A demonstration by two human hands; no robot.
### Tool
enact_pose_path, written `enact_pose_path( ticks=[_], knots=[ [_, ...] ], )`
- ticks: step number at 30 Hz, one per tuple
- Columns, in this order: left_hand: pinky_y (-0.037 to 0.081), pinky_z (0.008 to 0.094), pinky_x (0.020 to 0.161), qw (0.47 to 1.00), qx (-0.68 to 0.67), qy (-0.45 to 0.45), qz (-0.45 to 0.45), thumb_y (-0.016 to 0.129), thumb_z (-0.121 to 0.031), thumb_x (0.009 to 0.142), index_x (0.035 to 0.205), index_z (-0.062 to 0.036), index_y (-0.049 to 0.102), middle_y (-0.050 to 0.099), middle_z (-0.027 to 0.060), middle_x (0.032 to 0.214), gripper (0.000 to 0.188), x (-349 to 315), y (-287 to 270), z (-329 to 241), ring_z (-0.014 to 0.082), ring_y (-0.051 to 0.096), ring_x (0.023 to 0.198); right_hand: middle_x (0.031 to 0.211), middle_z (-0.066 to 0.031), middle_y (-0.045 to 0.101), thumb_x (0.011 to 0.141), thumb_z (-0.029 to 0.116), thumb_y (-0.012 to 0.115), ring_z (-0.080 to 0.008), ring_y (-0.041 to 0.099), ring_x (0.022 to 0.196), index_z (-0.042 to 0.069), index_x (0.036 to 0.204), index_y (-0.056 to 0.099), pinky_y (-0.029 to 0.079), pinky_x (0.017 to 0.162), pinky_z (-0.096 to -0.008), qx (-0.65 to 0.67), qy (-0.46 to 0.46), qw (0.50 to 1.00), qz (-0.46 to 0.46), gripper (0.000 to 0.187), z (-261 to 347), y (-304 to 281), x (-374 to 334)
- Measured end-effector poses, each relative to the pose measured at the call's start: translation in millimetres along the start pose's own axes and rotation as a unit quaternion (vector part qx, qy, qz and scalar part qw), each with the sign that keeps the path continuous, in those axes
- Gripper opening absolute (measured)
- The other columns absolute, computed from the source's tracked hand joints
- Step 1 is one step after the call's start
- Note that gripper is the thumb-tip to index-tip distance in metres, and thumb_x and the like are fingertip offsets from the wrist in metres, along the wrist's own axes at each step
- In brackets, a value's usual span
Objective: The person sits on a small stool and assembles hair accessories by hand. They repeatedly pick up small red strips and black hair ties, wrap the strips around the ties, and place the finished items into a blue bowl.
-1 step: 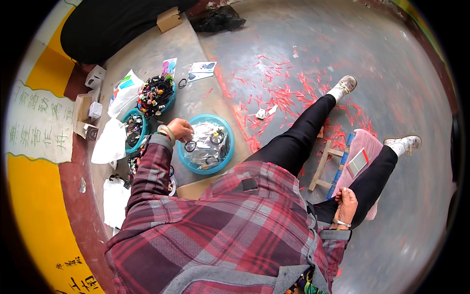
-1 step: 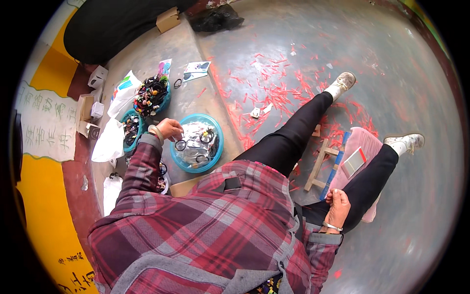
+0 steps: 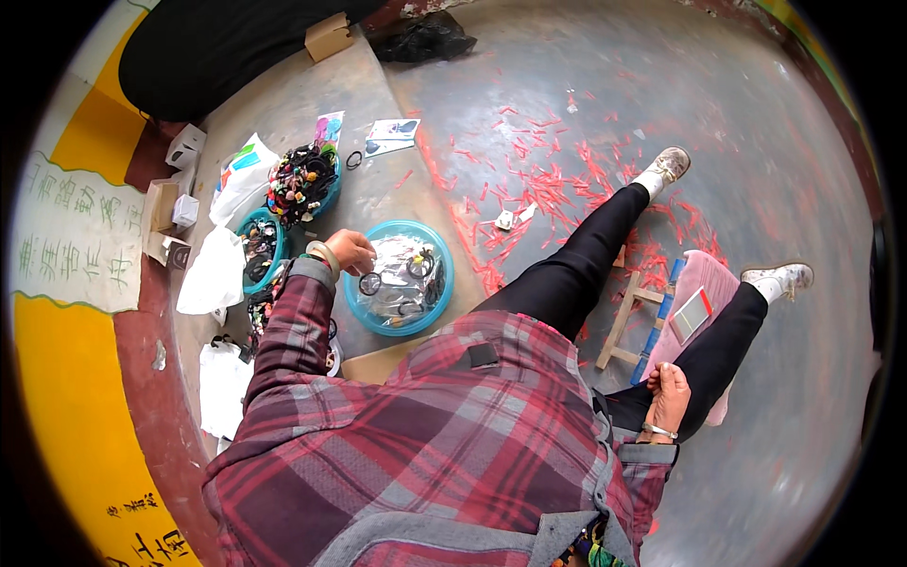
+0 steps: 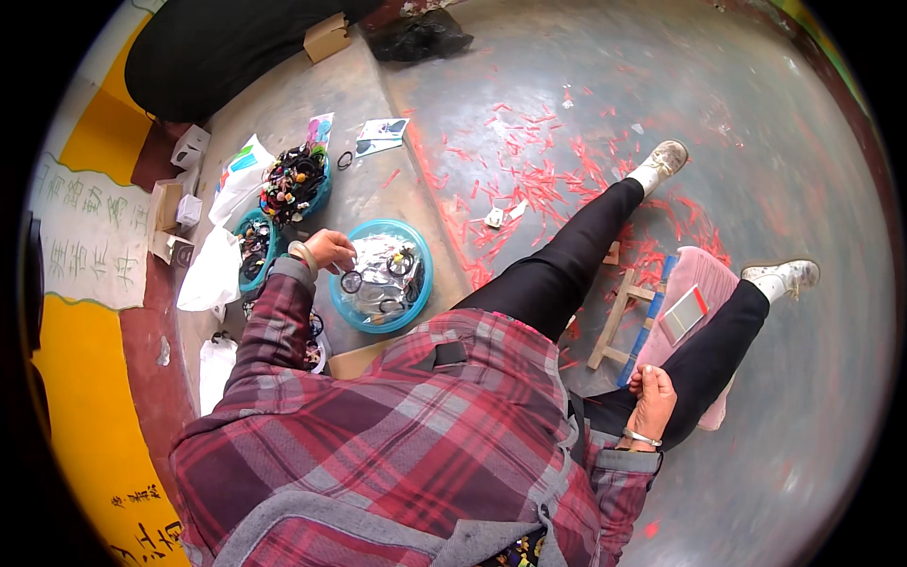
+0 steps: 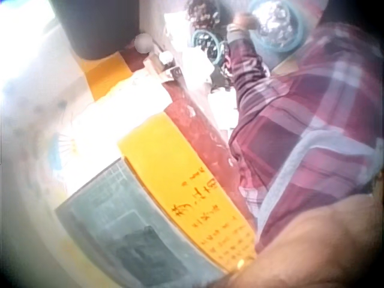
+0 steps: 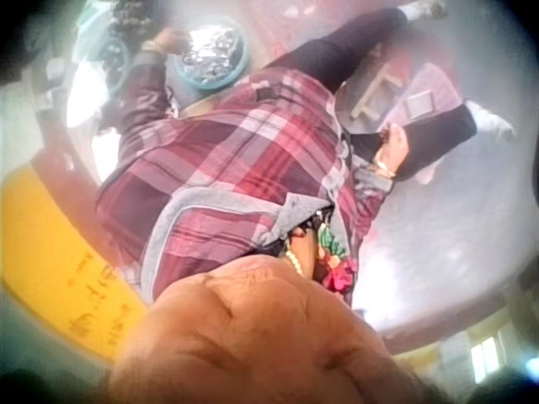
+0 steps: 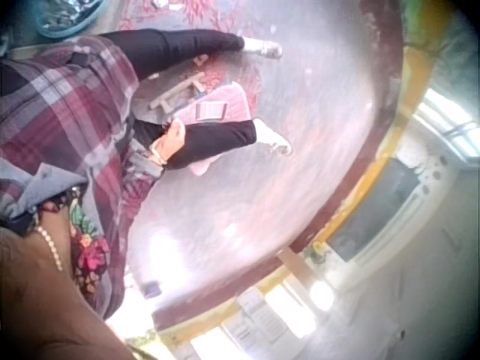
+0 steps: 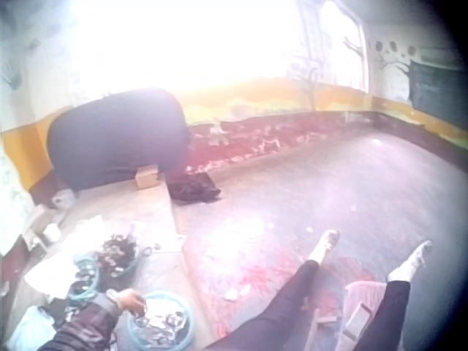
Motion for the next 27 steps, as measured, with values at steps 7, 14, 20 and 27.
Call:
enact_pose_path(
  ticks=[7, 14, 20, 27],
  knots=[
    [0.056, 0.0339, 0.053, 0.972, 0.082, -0.015, -0.218, 0.063, -0.011, 0.077, 0.096, 0.0012, 0.063, 0.064, 0.0134, 0.085, 0.022, 20.7, -20.4, 47.5, 0.0222, 0.064, 0.071, 0.069, -0.0019, 0.061, 0.087, 0.018, 0.060, -0.0076, 0.053, 0.058, 0.001, 0.082, 0.063, 0.041, 0.055, -0.0184, -0.006, -0.005, 1.000, 0.012, 0.018, -1.2, -2.3, 1.2],
    [0.054, 0.0411, 0.057, 0.962, -0.196, -0.192, 0.006, 0.061, -0.001, 0.078, 0.099, -0.0002, 0.053, 0.060, 0.0142, 0.087, 0.023, 16.5, 2.1, 122.1, 0.0274, 0.063, 0.072, 0.068, -0.0019, 0.061, 0.086, 0.018, 0.061, -0.0075, 0.053, 0.057, 0.001, 0.082, 0.063, 0.041, 0.053, -0.0186, -0.014, -0.001, 1.000, 0.014, 0.017, -8.6, -5.0, 4.8],
    [0.053, 0.0401, 0.055, 0.907, -0.380, -0.178, -0.041, 0.057, -0.001, 0.077, 0.095, -0.0058, 0.049, 0.058, 0.0107, 0.088, 0.020, 2.2, 39.8, 132.5, 0.0278, 0.062, 0.073, 0.068, -0.0021, 0.061, 0.086, 0.018, 0.061, -0.0074, 0.053, 0.057, 0.001, 0.083, 0.063, 0.042, 0.054, -0.0191, -0.011, 0.001, 1.000, 0.029, 0.018, -9.5, -4.2, 4.9],
    [0.053, 0.0336, 0.052, 0.869, -0.462, -0.141, -0.109, 0.053, -0.003, 0.076, 0.102, 0.0006, 0.045, 0.055, 0.0162, 0.093, 0.028, 39.8, 23.2, 124.6, 0.0276, 0.062, 0.071, 0.068, -0.0022, 0.061, 0.087, 0.017, 0.060, -0.0075, 0.053, 0.057, 0.000, 0.084, 0.064, 0.042, 0.054, -0.0195, -0.021, 0.002, 0.999, 0.031, 0.018, -7.2, -2.4, 2.7]
  ],
)
Point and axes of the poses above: each hand's wrist, its own x-axis towards the middle knuckle, its own y-axis out of the palm, z = x × y, the point moved 1 cm from there along x, towards the middle knuckle
